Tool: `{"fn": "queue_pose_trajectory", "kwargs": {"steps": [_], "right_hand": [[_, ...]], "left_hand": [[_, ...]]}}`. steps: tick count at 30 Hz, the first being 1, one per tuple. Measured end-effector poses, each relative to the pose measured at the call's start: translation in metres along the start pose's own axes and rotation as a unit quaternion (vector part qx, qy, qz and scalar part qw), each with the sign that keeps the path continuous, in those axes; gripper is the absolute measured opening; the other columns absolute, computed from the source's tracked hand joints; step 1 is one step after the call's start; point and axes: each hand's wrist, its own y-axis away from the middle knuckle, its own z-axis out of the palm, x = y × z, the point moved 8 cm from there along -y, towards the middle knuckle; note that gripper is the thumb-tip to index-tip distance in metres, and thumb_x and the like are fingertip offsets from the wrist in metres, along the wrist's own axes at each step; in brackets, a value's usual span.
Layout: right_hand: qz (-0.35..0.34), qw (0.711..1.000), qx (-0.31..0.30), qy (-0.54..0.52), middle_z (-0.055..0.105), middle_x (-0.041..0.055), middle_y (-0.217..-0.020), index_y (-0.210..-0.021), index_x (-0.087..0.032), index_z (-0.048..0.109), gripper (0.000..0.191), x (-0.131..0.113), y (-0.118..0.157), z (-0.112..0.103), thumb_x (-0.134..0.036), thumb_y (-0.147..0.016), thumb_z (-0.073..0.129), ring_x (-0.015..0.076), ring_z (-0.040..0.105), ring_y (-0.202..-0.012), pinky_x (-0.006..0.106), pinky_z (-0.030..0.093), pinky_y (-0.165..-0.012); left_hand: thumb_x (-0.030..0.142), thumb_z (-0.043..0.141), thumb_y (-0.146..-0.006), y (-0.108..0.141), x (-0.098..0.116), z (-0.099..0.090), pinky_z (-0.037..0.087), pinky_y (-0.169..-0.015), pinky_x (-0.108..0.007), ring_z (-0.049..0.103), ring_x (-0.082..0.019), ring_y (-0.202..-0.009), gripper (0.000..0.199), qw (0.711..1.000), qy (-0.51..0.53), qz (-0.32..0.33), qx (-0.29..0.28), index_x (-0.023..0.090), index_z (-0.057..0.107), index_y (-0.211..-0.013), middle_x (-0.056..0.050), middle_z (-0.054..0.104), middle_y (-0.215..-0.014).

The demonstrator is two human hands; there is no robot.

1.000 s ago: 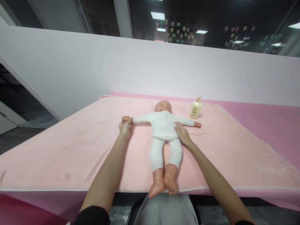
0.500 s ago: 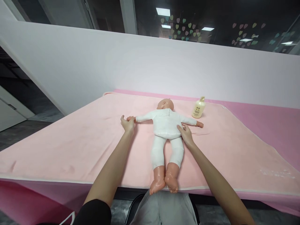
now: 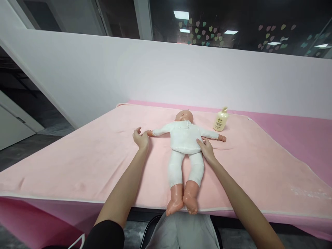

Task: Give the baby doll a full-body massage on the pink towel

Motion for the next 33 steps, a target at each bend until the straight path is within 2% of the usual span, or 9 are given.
{"fn": "queue_pose_trajectory", "kwargs": {"steps": [4, 9, 12, 17, 25, 33], "right_hand": [[-0.001, 1.000, -0.001, -0.006, 0.061, 0.0106, -0.112, -0.109, -0.017, 0.054, 0.050, -0.001, 0.001, 0.001, -0.050, -0.072, 0.058, 0.0214, 0.058, -0.102, 0.033, 0.045, -0.088], [-0.003, 1.000, -0.003, -0.003, 0.061, 0.0101, -0.113, -0.108, -0.017, 0.054, 0.048, -0.004, 0.003, 0.001, -0.049, -0.073, 0.057, 0.0207, 0.057, -0.103, 0.032, 0.044, -0.088], [-0.003, 1.000, -0.002, 0.004, 0.060, 0.0101, -0.114, -0.108, -0.017, 0.054, 0.047, -0.005, 0.004, 0.001, -0.049, -0.073, 0.056, 0.0205, 0.057, -0.104, 0.032, 0.044, -0.089], [-0.004, 1.000, 0.001, 0.006, 0.061, 0.0103, -0.113, -0.108, -0.017, 0.054, 0.048, -0.005, 0.003, 0.001, -0.050, -0.073, 0.056, 0.0211, 0.057, -0.104, 0.032, 0.044, -0.088], [0.002, 1.000, 0.001, -0.002, 0.061, 0.0103, -0.112, -0.105, -0.018, 0.055, 0.047, -0.002, 0.001, 0.000, -0.050, -0.071, 0.058, 0.0226, 0.057, -0.103, 0.034, 0.043, -0.088], [-0.002, 1.000, 0.005, 0.005, 0.062, 0.0094, -0.110, -0.106, -0.018, 0.055, 0.048, 0.002, -0.001, 0.000, -0.052, -0.071, 0.059, 0.0216, 0.057, -0.101, 0.033, 0.044, -0.088]], "left_hand": [[0.010, 0.054, -0.064, 0.002, 0.005, 0.005, 0.040, -0.093, -0.035, 0.051, -0.023, -0.106, 0.031, 0.999, -0.028, 0.029, -0.029, 0.020, 0.057, -0.094, -0.008, 0.053, -0.104], [0.010, 0.055, -0.066, 0.012, 0.014, 0.026, 0.034, -0.097, -0.041, 0.052, -0.026, -0.099, 0.018, 0.980, -0.113, 0.083, -0.138, 0.019, 0.060, -0.081, -0.008, 0.056, -0.088], [0.008, 0.053, -0.067, 0.017, 0.020, 0.033, 0.032, -0.098, -0.043, 0.051, -0.029, -0.100, 0.016, 0.966, -0.145, 0.125, -0.174, 0.019, 0.060, -0.075, -0.009, 0.058, -0.086], [0.011, 0.051, -0.071, 0.019, 0.022, 0.034, 0.035, -0.095, -0.043, 0.052, -0.030, -0.099, 0.016, 0.954, -0.182, 0.152, -0.183, 0.018, 0.062, -0.080, -0.010, 0.060, -0.088], [0.017, 0.041, -0.079, 0.023, 0.023, 0.037, 0.038, -0.095, -0.039, 0.051, -0.027, -0.107, 0.029, 0.920, -0.301, 0.161, -0.195, 0.015, 0.062, -0.099, -0.011, 0.061, -0.105], [0.018, 0.041, -0.079, 0.022, 0.022, 0.039, 0.038, -0.095, -0.040, 0.051, -0.027, -0.107, 0.030, 0.912, -0.312, 0.174, -0.199, 0.016, 0.061, -0.100, -0.011, 0.061, -0.105]]}}
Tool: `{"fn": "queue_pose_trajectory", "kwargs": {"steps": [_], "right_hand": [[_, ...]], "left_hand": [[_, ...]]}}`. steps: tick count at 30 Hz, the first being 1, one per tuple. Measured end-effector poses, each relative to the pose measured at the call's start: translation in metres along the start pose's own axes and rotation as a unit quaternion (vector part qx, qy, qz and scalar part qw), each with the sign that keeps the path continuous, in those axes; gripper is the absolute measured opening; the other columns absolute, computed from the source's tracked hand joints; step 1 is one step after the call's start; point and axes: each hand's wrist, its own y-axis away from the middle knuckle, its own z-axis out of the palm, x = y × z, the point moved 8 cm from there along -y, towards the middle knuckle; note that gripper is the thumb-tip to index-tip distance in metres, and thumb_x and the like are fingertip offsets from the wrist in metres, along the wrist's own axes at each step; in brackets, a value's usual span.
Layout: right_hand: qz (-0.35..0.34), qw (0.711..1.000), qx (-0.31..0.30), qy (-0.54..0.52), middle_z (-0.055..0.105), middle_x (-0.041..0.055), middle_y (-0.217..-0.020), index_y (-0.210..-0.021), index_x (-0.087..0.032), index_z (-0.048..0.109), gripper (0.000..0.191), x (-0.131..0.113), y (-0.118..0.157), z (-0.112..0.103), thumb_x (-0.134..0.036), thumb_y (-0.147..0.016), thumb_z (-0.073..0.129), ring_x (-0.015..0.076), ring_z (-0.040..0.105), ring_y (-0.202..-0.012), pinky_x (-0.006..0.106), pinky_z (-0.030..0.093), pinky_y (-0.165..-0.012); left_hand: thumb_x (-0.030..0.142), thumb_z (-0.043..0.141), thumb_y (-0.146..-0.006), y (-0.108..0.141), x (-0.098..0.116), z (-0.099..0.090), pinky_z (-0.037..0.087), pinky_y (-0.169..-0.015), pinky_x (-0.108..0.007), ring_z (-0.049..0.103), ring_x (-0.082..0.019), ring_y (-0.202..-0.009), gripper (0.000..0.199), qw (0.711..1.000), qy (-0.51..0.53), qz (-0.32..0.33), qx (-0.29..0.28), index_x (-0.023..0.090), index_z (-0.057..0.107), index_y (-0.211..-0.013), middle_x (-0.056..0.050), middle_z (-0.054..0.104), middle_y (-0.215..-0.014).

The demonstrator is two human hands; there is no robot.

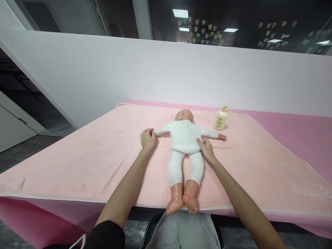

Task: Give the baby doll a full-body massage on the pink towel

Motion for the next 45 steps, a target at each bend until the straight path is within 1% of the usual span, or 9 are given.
{"fn": "queue_pose_trajectory", "kwargs": {"steps": [21, 25, 29, 31, 33, 35, 37, 42, 45], "right_hand": [[0.019, 1.000, -0.002, -0.001, 0.062, 0.0090, -0.110, -0.105, -0.019, 0.056, 0.048, -0.005, 0.004, -0.001, -0.051, -0.070, 0.059, 0.0222, 0.057, -0.101, 0.033, 0.044, -0.087], [0.004, 1.000, -0.008, -0.016, 0.061, 0.0091, -0.112, -0.108, -0.019, 0.056, 0.049, -0.003, 0.003, 0.001, -0.050, -0.071, 0.058, 0.0222, 0.057, -0.102, 0.034, 0.044, -0.088], [-0.002, 1.000, -0.006, -0.018, 0.062, 0.0091, -0.111, -0.107, -0.018, 0.057, 0.048, 0.001, -0.001, 0.001, -0.049, -0.071, 0.060, 0.0225, 0.057, -0.101, 0.036, 0.044, -0.089], [-0.008, 1.000, -0.006, -0.028, 0.062, 0.0096, -0.111, -0.106, -0.017, 0.058, 0.048, 0.001, -0.004, 0.000, -0.047, -0.069, 0.063, 0.0229, 0.057, -0.102, 0.036, 0.044, -0.089], [-0.021, 0.999, -0.002, -0.047, 0.061, 0.0105, -0.112, -0.106, -0.016, 0.057, 0.049, -0.003, -0.008, -0.003, -0.045, -0.067, 0.065, 0.0231, 0.058, -0.102, 0.036, 0.045, -0.088], [-0.031, 0.998, 0.016, -0.051, 0.060, 0.0115, -0.114, -0.108, -0.015, 0.056, 0.051, -0.007, -0.010, -0.009, -0.043, -0.066, 0.066, 0.0231, 0.057, -0.102, 0.035, 0.046, -0.088], [-0.033, 0.998, 0.030, -0.033, 0.059, 0.0123, -0.115, -0.109, -0.014, 0.055, 0.053, -0.011, -0.009, -0.013, -0.042, -0.066, 0.066, 0.0231, 0.057, -0.103, 0.035, 0.045, -0.088], [-0.037, 0.999, 0.016, 0.015, 0.059, 0.0109, -0.116, -0.109, -0.017, 0.055, 0.049, -0.015, -0.003, -0.012, -0.044, -0.068, 0.063, 0.0234, 0.055, -0.106, 0.036, 0.043, -0.091], [-0.030, 0.999, 0.007, 0.039, 0.058, 0.0102, -0.117, -0.109, -0.018, 0.054, 0.049, -0.012, -0.003, -0.010, -0.045, -0.070, 0.061, 0.0237, 0.054, -0.107, 0.037, 0.041, -0.094]], "left_hand": [[0.016, 0.042, -0.077, 0.002, -0.001, -0.001, 0.039, -0.094, -0.041, 0.050, -0.028, -0.106, 0.029, 1.000, 0.013, -0.005, 0.014, 0.016, 0.061, -0.098, -0.012, 0.060, -0.103], [0.015, 0.044, -0.076, 0.010, 0.025, -0.009, 0.038, -0.094, -0.043, 0.049, -0.028, -0.108, 0.028, 0.998, 0.049, 0.038, 0.027, 0.018, 0.060, -0.099, -0.011, 0.059, -0.105], [0.019, 0.043, -0.081, 0.035, 0.077, -0.015, 0.039, -0.095, -0.040, 0.052, -0.023, -0.105, 0.022, 0.974, 0.147, 0.164, 0.045, 0.020, 0.059, -0.097, -0.007, 0.061, -0.104], [0.023, 0.044, -0.084, 0.054, 0.106, -0.011, 0.040, -0.095, -0.039, 0.053, -0.021, -0.104, 0.019, 0.951, 0.197, 0.238, 0.010, 0.020, 0.059, -0.094, -0.006, 0.062, -0.103], [0.028, 0.046, -0.085, 0.072, 0.130, 0.000, 0.040, -0.096, -0.038, 0.054, -0.020, -0.105, 0.019, 0.925, 0.228, 0.296, -0.063, 0.020, 0.060, -0.097, -0.006, 0.063, -0.106], [0.031, 0.048, -0.086, 0.086, 0.144, 0.011, 0.040, -0.097, -0.038, 0.054, -0.020, -0.108, 0.022, 0.907, 0.236, 0.323, -0.133, 0.020, 0.060, -0.100, -0.006, 0.062, -0.111], [0.034, 0.049, -0.086, 0.092, 0.148, 0.018, 0.039, -0.098, -0.038, 0.053, -0.020, -0.110, 0.024, 0.901, 0.233, 0.320, -0.175, 0.021, 0.061, -0.103, -0.006, 0.061, -0.115], [0.040, 0.061, -0.078, 0.090, 0.141, 0.022, 0.037, -0.101, -0.040, 0.052, -0.023, -0.113, 0.036, 0.900, 0.216, 0.313, -0.215, 0.023, 0.062, -0.109, -0.007, 0.060, -0.119], [0.041, 0.066, -0.073, 0.089, 0.138, 0.028, 0.041, -0.098, -0.040, 0.054, -0.024, -0.112, 0.037, 0.892, 0.206, 0.326, -0.236, 0.022, 0.067, -0.105, -0.007, 0.065, -0.111]]}}
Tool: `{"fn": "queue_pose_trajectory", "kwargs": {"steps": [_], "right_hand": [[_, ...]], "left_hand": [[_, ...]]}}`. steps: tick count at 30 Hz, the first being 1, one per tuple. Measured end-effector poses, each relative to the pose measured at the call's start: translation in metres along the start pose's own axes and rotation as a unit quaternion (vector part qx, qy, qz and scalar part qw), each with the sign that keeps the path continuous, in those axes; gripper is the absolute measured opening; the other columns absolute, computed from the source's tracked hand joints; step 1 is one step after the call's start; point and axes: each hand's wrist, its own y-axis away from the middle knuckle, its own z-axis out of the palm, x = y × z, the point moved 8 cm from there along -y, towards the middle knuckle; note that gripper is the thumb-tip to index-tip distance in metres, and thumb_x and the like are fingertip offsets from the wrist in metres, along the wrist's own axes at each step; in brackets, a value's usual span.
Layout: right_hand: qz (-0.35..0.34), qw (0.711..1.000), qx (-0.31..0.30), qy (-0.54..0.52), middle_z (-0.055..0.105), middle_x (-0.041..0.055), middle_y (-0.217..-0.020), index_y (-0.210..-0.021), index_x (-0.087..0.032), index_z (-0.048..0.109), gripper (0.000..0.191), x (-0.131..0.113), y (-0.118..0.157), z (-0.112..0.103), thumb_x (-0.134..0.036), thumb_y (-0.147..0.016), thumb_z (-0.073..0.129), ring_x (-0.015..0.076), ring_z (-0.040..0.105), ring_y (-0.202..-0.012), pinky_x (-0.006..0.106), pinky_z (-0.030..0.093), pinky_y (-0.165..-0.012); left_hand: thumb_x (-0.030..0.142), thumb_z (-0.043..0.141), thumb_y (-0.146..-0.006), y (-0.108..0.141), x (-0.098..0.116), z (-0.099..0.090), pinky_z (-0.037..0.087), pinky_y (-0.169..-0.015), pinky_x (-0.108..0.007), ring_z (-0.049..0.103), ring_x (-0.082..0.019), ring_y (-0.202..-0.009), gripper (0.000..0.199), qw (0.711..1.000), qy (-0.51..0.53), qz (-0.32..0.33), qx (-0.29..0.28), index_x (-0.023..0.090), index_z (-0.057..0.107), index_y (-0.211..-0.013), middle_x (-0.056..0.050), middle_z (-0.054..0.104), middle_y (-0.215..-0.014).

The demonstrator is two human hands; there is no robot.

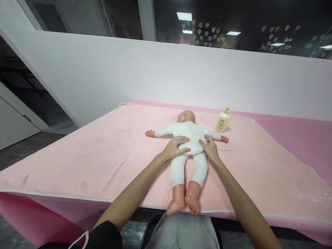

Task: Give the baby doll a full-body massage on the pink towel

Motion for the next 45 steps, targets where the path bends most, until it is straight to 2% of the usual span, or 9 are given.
{"fn": "queue_pose_trajectory", "kwargs": {"steps": [3, 7, 11, 19, 24, 29, 36, 41, 45], "right_hand": [[-0.006, 0.999, 0.002, 0.049, 0.057, 0.0114, -0.117, -0.112, -0.017, 0.053, 0.050, -0.002, 0.001, 0.001, -0.046, -0.072, 0.058, 0.0251, 0.052, -0.108, 0.039, 0.040, -0.094], [-0.167, 0.977, 0.055, 0.119, 0.054, 0.0130, -0.120, -0.115, -0.015, 0.052, 0.040, -0.038, 0.012, -0.001, -0.034, -0.081, 0.046, 0.0239, 0.047, -0.114, 0.041, 0.035, -0.100], [-0.265, 0.949, -0.025, 0.171, 0.056, 0.0098, -0.119, -0.110, -0.017, 0.059, 0.035, -0.055, 0.023, 0.021, -0.021, -0.083, 0.037, 0.0208, 0.047, -0.116, 0.039, 0.032, -0.104], [-0.208, 0.942, -0.113, 0.237, 0.064, 0.0081, -0.095, -0.092, -0.016, 0.065, 0.021, -0.036, -0.002, 0.036, -0.018, -0.076, 0.051, 0.0206, 0.057, -0.092, 0.036, 0.042, -0.088], [-0.192, 0.951, -0.067, 0.232, 0.063, 0.0049, -0.077, -0.071, -0.018, 0.063, 0.012, -0.037, -0.009, 0.037, -0.014, -0.074, 0.052, 0.0190, 0.056, -0.078, 0.033, 0.043, -0.078], [-0.202, 0.955, -0.036, 0.215, 0.063, 0.0053, -0.077, -0.070, -0.019, 0.062, 0.011, -0.037, -0.005, 0.035, -0.013, -0.073, 0.053, 0.0197, 0.055, -0.078, 0.033, 0.042, -0.075], [-0.197, 0.954, -0.042, 0.223, 0.064, 0.0064, -0.079, -0.073, -0.018, 0.064, 0.012, -0.037, -0.006, 0.035, -0.015, -0.075, 0.052, 0.0207, 0.055, -0.080, 0.034, 0.042, -0.078], [-0.203, 0.950, -0.043, 0.234, 0.064, 0.0070, -0.083, -0.079, -0.019, 0.065, 0.021, -0.043, -0.002, 0.035, -0.018, -0.080, 0.045, 0.0217, 0.056, -0.086, 0.034, 0.041, -0.082], [-0.109, 0.975, -0.006, 0.195, 0.066, 0.0040, -0.083, -0.095, -0.020, 0.065, 0.028, -0.040, -0.022, 0.023, -0.022, -0.083, 0.040, 0.0205, 0.059, -0.082, 0.033, 0.043, -0.079]], "left_hand": [[0.037, 0.059, -0.080, -0.001, -0.006, 0.003, 0.045, -0.092, -0.038, 0.058, -0.022, -0.106, 0.023, 1.000, -0.002, 0.001, 0.000, 0.022, 0.071, -0.093, -0.006, 0.070, -0.099], [0.034, 0.054, -0.084, -0.001, -0.005, 0.005, 0.045, -0.092, -0.037, 0.060, -0.021, -0.105, 0.023, 1.000, -0.012, -0.003, 0.000, 0.021, 0.072, -0.090, -0.005, 0.071, -0.097], [0.034, 0.052, -0.086, -0.001, 0.002, 0.004, 0.044, -0.093, -0.038, 0.059, -0.021, -0.106, 0.023, 1.000, -0.023, -0.006, -0.016, 0.022, 0.071, -0.090, -0.004, 0.070, -0.100], [0.035, 0.052, -0.085, -0.002, 0.003, 0.010, 0.042, -0.095, -0.039, 0.060, -0.021, -0.104, 0.024, 0.999, -0.041, 0.015, -0.029, 0.023, 0.072, -0.091, -0.004, 0.070, -0.101], [0.041, 0.048, -0.085, -0.002, 0.002, 0.004, 0.045, -0.091, -0.036, 0.061, -0.023, -0.099, 0.031, 1.000, -0.006, -0.027, -0.001, 0.020, 0.072, -0.089, -0.004, 0.071, -0.099], [0.044, 0.041, -0.087, -0.010, -0.029, -0.023, 0.051, -0.074, -0.031, 0.066, -0.020, -0.081, 0.042, 0.971, 0.093, -0.173, 0.136, 0.014, 0.066, -0.103, -0.007, 0.070, -0.094], [0.038, 0.068, -0.068, -0.038, -0.043, -0.001, 0.043, -0.091, -0.037, 0.059, -0.025, -0.099, 0.035, 0.991, -0.061, -0.119, -0.009, 0.022, 0.070, -0.100, -0.004, 0.069, -0.102], [0.032, 0.062, -0.076, -0.036, -0.045, 0.005, 0.047, -0.073, -0.031, 0.062, -0.020, -0.081, 0.018, 0.988, -0.051, -0.141, 0.031, 0.020, 0.074, -0.083, -0.004, 0.071, -0.085], [0.031, 0.062, -0.077, -0.029, -0.048, 0.003, 0.045, -0.074, -0.032, 0.061, -0.019, -0.077, 0.017, 0.985, -0.046, -0.144, 0.087, 0.020, 0.074, -0.081, -0.004, 0.071, -0.081]]}}
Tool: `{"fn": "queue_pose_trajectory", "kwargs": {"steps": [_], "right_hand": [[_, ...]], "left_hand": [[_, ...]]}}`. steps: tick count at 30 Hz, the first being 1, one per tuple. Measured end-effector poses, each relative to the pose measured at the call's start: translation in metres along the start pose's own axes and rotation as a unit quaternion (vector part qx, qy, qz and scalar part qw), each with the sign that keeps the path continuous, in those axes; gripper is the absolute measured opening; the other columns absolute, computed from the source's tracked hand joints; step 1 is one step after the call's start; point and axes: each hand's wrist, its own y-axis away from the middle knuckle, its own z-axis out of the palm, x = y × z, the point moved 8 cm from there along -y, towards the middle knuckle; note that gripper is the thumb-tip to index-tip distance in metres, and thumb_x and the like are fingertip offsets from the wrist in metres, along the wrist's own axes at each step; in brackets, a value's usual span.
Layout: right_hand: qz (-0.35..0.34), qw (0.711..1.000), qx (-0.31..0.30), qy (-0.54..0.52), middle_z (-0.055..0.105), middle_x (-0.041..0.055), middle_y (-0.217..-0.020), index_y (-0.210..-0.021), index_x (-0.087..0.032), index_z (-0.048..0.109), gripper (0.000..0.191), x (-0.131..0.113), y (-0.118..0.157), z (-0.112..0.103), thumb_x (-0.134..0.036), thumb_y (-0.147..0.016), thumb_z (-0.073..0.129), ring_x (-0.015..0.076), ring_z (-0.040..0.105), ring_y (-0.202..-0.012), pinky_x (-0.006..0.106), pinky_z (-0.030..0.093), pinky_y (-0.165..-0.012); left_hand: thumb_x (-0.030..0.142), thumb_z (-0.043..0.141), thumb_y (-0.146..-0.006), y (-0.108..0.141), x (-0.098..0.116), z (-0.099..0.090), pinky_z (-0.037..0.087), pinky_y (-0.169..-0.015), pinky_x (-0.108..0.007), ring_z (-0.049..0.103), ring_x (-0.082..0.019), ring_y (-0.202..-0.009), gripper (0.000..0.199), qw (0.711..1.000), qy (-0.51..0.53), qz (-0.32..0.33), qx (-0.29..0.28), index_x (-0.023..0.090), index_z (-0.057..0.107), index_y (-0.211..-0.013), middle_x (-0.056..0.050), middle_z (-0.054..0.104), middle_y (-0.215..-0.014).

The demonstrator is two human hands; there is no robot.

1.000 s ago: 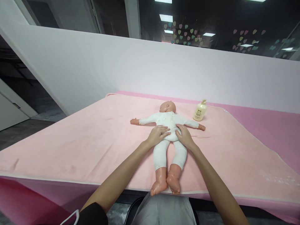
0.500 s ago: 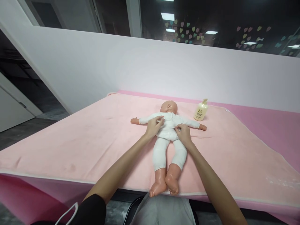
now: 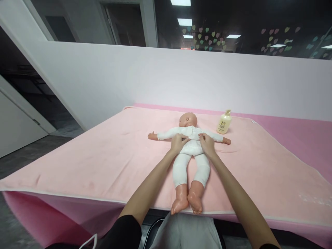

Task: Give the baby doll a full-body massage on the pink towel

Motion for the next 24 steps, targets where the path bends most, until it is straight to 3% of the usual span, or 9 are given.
{"fn": "queue_pose_trajectory", "kwargs": {"steps": [2, 5, 7, 12, 17, 20, 24], "right_hand": [[0.002, 1.000, -0.011, 0.007, 0.066, 0.0039, -0.092, -0.102, -0.021, 0.064, 0.029, -0.001, -0.012, 0.001, -0.021, -0.077, 0.049, 0.0207, 0.059, -0.088, 0.033, 0.042, -0.083], [-0.067, 0.993, -0.078, 0.051, 0.062, 0.0055, -0.109, -0.100, -0.021, 0.066, 0.034, -0.012, -0.024, 0.014, -0.016, -0.067, 0.060, 0.0226, 0.057, -0.097, 0.033, 0.041, -0.087], [-0.069, 0.989, -0.100, 0.088, 0.064, 0.0071, -0.104, -0.092, -0.021, 0.068, 0.023, -0.012, -0.026, 0.021, -0.019, -0.070, 0.061, 0.0242, 0.058, -0.094, 0.035, 0.043, -0.083], [-0.029, 0.988, -0.058, 0.143, 0.068, 0.0082, -0.085, -0.078, -0.020, 0.069, 0.013, -0.007, -0.025, 0.023, -0.019, -0.078, 0.056, 0.0250, 0.061, -0.083, 0.035, 0.044, -0.073], [-0.018, 0.991, -0.029, 0.130, 0.068, 0.0054, -0.083, -0.078, -0.020, 0.068, 0.013, -0.001, -0.023, 0.021, -0.017, -0.079, 0.056, 0.0197, 0.061, -0.081, 0.029, 0.044, -0.073], [0.003, 0.991, -0.025, 0.133, 0.068, 0.0038, -0.085, -0.080, -0.020, 0.068, 0.012, 0.004, -0.023, 0.021, -0.019, -0.080, 0.056, 0.0178, 0.061, -0.083, 0.026, 0.043, -0.073], [0.015, 0.989, -0.035, 0.144, 0.068, 0.0032, -0.086, -0.081, -0.020, 0.069, 0.011, 0.005, -0.022, 0.020, -0.021, -0.081, 0.057, 0.0172, 0.061, -0.085, 0.025, 0.043, -0.073]], "left_hand": [[0.032, 0.062, -0.078, 0.001, -0.003, 0.000, 0.045, -0.075, -0.033, 0.061, -0.019, -0.076, 0.017, 1.000, 0.007, 0.008, 0.009, 0.020, 0.073, -0.081, -0.004, 0.071, -0.080], [0.034, 0.061, -0.079, 0.001, -0.006, 0.001, 0.044, -0.075, -0.033, 0.060, -0.019, -0.076, 0.018, 1.000, 0.009, 0.015, 0.011, 0.020, 0.073, -0.081, -0.004, 0.070, -0.078], [0.034, 0.061, -0.079, 0.001, -0.006, 0.001, 0.044, -0.075, -0.034, 0.060, -0.019, -0.077, 0.019, 1.000, 0.003, 0.014, 0.010, 0.020, 0.073, -0.082, -0.004, 0.070, -0.077], [0.032, 0.051, -0.085, 0.005, 0.002, 0.003, 0.043, -0.080, -0.035, 0.060, -0.021, -0.083, 0.025, 0.999, -0.040, 0.025, -0.012, 0.019, 0.072, -0.090, -0.005, 0.069, -0.083], [0.028, 0.042, -0.088, -0.001, 0.014, -0.006, 0.044, -0.082, -0.032, 0.060, -0.020, -0.092, 0.030, 0.997, -0.076, 0.026, -0.019, 0.018, 0.067, -0.103, -0.006, 0.068, -0.101], [0.023, 0.046, -0.086, -0.013, 0.023, -0.013, 0.042, -0.088, -0.032, 0.056, -0.020, -0.102, 0.031, 0.990, -0.131, 0.051, -0.001, 0.018, 0.061, -0.113, -0.007, 0.063, -0.113], [0.025, 0.055, -0.081, -0.029, 0.023, -0.001, 0.041, -0.088, -0.037, 0.052, -0.025, -0.106, 0.030, 0.972, -0.223, 0.057, -0.042, 0.024, 0.064, -0.109, -0.004, 0.064, -0.114]]}}
